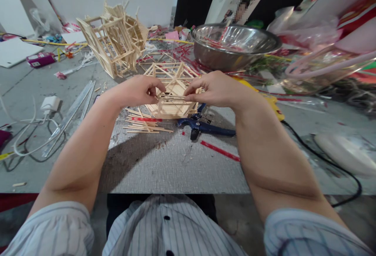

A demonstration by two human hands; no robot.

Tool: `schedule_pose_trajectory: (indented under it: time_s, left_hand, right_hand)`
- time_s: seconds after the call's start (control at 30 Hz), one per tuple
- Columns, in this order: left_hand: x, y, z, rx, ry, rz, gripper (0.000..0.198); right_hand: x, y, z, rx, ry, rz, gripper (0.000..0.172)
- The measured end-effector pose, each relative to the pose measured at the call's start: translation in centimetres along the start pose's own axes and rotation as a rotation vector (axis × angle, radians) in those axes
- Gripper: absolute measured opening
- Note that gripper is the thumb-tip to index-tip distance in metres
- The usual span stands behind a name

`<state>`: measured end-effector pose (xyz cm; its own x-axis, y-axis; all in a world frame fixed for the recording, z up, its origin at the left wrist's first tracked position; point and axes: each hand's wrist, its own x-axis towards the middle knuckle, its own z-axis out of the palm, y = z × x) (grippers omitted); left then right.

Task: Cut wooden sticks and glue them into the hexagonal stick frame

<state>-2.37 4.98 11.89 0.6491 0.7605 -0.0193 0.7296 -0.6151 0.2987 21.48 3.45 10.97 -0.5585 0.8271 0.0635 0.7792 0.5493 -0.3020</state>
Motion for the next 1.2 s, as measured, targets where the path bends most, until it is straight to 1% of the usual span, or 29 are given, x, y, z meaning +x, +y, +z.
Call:
schedule_pose_trajectory:
  time_s: [0.2,0.33,0.5,1.0,1.2]
  left_hand:
    - [-0.09,0.20,-0.04,-0.014,-0.007,0.018,0.037]
    - [-0.10,0.25,-0.06,-0.009,-0.003,0.024,0.037]
    - [-0.01,0.24,-0.05,0.002,-0.027,-0.014,0.039]
    - [0.08,0.47,0.24,0.024,0.029,0.017,0.031]
    - [0.00,0.32,0.42,0.019,0.043,0.026,0.031]
  right_hand:
    - [0.00,-0.29,-0.15,0.002,-0.020,0.045,0.021]
    - [0.02,-0.21,-0.10,-0.012,-0.004,0.022,0.022]
    - [0.07,0.10,0.08,-0.027,0.010,-0.018,0.027]
    - [0.20,0.35,0.31,0.009,0.041,-0.034,0.025]
    - [0.21,0.07,0.25,0.012,0.025,0.007,0.022]
